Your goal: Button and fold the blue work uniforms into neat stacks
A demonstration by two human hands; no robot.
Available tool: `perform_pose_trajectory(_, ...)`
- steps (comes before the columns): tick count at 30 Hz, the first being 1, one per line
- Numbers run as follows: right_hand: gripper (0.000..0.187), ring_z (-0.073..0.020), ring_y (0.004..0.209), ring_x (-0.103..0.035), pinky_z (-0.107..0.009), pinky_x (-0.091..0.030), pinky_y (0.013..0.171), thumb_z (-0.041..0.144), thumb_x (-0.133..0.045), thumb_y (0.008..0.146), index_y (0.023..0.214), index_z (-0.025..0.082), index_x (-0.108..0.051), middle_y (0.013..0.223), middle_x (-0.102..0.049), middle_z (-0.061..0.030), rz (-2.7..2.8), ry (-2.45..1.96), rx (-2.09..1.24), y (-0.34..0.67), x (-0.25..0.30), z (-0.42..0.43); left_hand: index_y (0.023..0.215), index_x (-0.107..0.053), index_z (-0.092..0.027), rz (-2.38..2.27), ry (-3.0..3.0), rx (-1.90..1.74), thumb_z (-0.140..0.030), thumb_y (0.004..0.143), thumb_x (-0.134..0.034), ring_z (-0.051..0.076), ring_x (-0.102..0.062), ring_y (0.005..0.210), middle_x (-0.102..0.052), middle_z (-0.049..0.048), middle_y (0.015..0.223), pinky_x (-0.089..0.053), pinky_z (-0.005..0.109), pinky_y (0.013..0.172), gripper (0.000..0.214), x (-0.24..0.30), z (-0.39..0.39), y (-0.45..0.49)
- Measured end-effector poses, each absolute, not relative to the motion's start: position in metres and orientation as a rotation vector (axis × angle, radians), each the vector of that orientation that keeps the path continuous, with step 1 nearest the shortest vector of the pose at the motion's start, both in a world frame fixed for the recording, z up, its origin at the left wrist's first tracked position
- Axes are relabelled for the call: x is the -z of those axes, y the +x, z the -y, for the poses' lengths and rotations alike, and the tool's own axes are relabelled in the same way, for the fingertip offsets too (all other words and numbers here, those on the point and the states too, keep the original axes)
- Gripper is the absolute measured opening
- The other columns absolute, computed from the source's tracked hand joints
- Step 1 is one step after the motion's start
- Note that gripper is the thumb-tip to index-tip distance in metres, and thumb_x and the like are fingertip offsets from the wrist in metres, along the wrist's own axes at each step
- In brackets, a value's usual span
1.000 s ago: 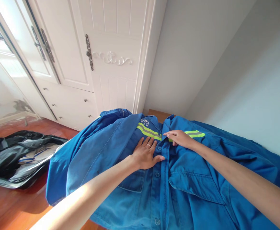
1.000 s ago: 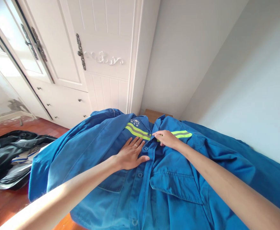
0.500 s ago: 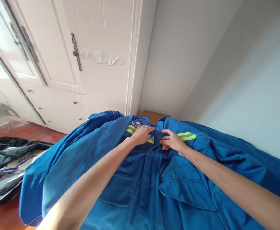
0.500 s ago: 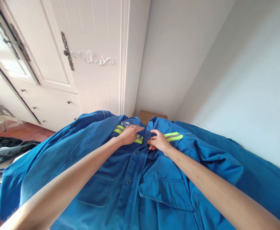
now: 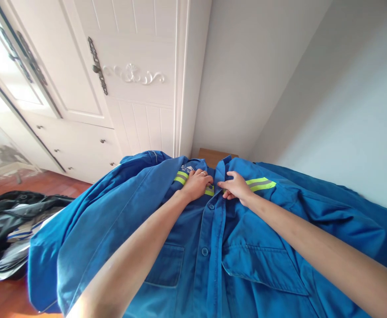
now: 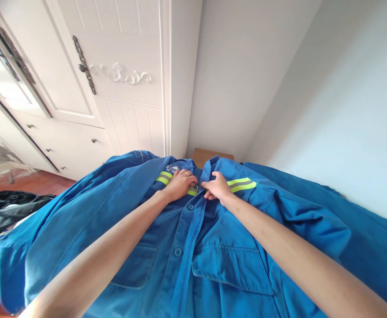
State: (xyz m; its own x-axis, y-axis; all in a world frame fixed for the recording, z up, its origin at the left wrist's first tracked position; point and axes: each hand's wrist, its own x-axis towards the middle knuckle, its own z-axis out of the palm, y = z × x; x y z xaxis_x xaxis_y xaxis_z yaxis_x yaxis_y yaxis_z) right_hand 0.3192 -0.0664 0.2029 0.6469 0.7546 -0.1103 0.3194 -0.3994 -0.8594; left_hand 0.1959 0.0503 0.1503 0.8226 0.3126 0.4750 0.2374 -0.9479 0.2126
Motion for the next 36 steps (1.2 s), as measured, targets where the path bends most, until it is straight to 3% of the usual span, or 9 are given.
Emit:
perform_pose_trajectory(5, 0.061, -0.0092, 0.039, -0.058, -0.021, -0.049, 0.035, 0.018, -0.067, 0.08, 0.135, 0.014, -0.041, 0.094, -0.07, -0.0075, 0.983, -1.895, -0.547, 0.318, -0.187, 0.072, 0.103, -0.068, -0.023, -0.411, 2.88, -0.897, -0.011, 0.086, -0.049, 0.025, -0.051, 0.107, -0.064, 0.0073, 0.106, -0.037, 0.041, 0.088, 0.028, -0.156, -0.048, 0.191)
perform_pose_trajectory(8, 0.054, -0.0085, 0.037, -0.057, -0.021, -0.048, 0.035, 0.02, -0.066, 0.081, 0.131, 0.019, -0.045, 0.094, -0.069, -0.0043, 1.1, -1.914, -0.457, 0.32, -0.18, 0.076, 0.106, -0.07, -0.027, -0.345, 2.854, -0.927, -0.008, 0.082, -0.051, 0.024, -0.051, 0.111, -0.063, 0.0054, 0.112, -0.037, 0.039, 0.089, 0.036, -0.162, -0.047, 0.183)
perform_pose_trajectory(12, 0.043, -0.0076, 0.037, -0.056, -0.02, -0.049, 0.038, 0.021, -0.062, 0.082, 0.124, 0.023, -0.051, 0.088, -0.069, 0.0006, 1.293, -1.919, -0.31, 0.32, -0.178, 0.079, 0.102, -0.074, -0.025, -0.366, 2.88, -0.746, -0.026, 0.087, -0.056, 0.024, -0.055, 0.103, -0.065, 0.0066, 0.104, -0.039, 0.039, 0.091, 0.024, -0.167, -0.047, 0.177)
perform_pose_trajectory(16, 0.045, -0.008, 0.039, -0.058, -0.021, -0.05, 0.043, 0.017, -0.057, 0.081, 0.125, 0.022, -0.051, 0.087, -0.069, 0.001, 1.332, -1.932, -0.267, 0.318, -0.179, 0.08, 0.112, -0.072, -0.025, -0.478, 2.893, -0.619, -0.041, 0.09, -0.056, 0.027, -0.055, 0.104, -0.064, 0.0097, 0.108, -0.041, 0.041, 0.091, 0.033, -0.166, -0.045, 0.179)
perform_pose_trajectory(22, 0.045, -0.011, 0.056, -0.064, -0.024, -0.055, 0.059, 0.006, -0.051, 0.075, 0.116, 0.02, -0.064, 0.097, -0.072, -0.0035, 1.395, -1.986, -0.147, 0.321, -0.175, 0.079, 0.109, -0.073, -0.028, -0.545, 2.884, -0.6, -0.037, 0.09, -0.058, 0.028, -0.054, 0.107, -0.063, 0.0089, 0.11, -0.042, 0.042, 0.09, 0.026, -0.164, -0.043, 0.184)
perform_pose_trajectory(28, 0.029, -0.0201, 0.087, -0.068, -0.034, -0.054, 0.084, 0.012, -0.054, 0.083, 0.103, 0.023, -0.072, 0.097, -0.072, -0.0041, 1.579, -1.929, 0.091, 0.323, -0.178, 0.081, 0.094, -0.075, -0.021, -0.597, 2.883, -0.713, -0.03, 0.089, -0.058, 0.025, -0.056, 0.101, -0.066, 0.0093, 0.1, -0.041, 0.039, 0.086, 0.02, -0.16, -0.04, 0.191)
perform_pose_trajectory(36, 0.023, -0.0199, 0.085, -0.064, -0.034, -0.053, 0.078, 0.012, -0.054, 0.084, 0.09, 0.024, -0.072, 0.094, -0.063, -0.0051, 1.685, -1.806, 0.199, 0.326, -0.178, 0.079, 0.093, -0.072, -0.019, -0.59, 2.848, -0.837, -0.031, 0.095, -0.051, 0.025, -0.054, 0.1, -0.066, 0.0085, 0.098, -0.038, 0.038, 0.086, 0.024, -0.155, -0.041, 0.193)
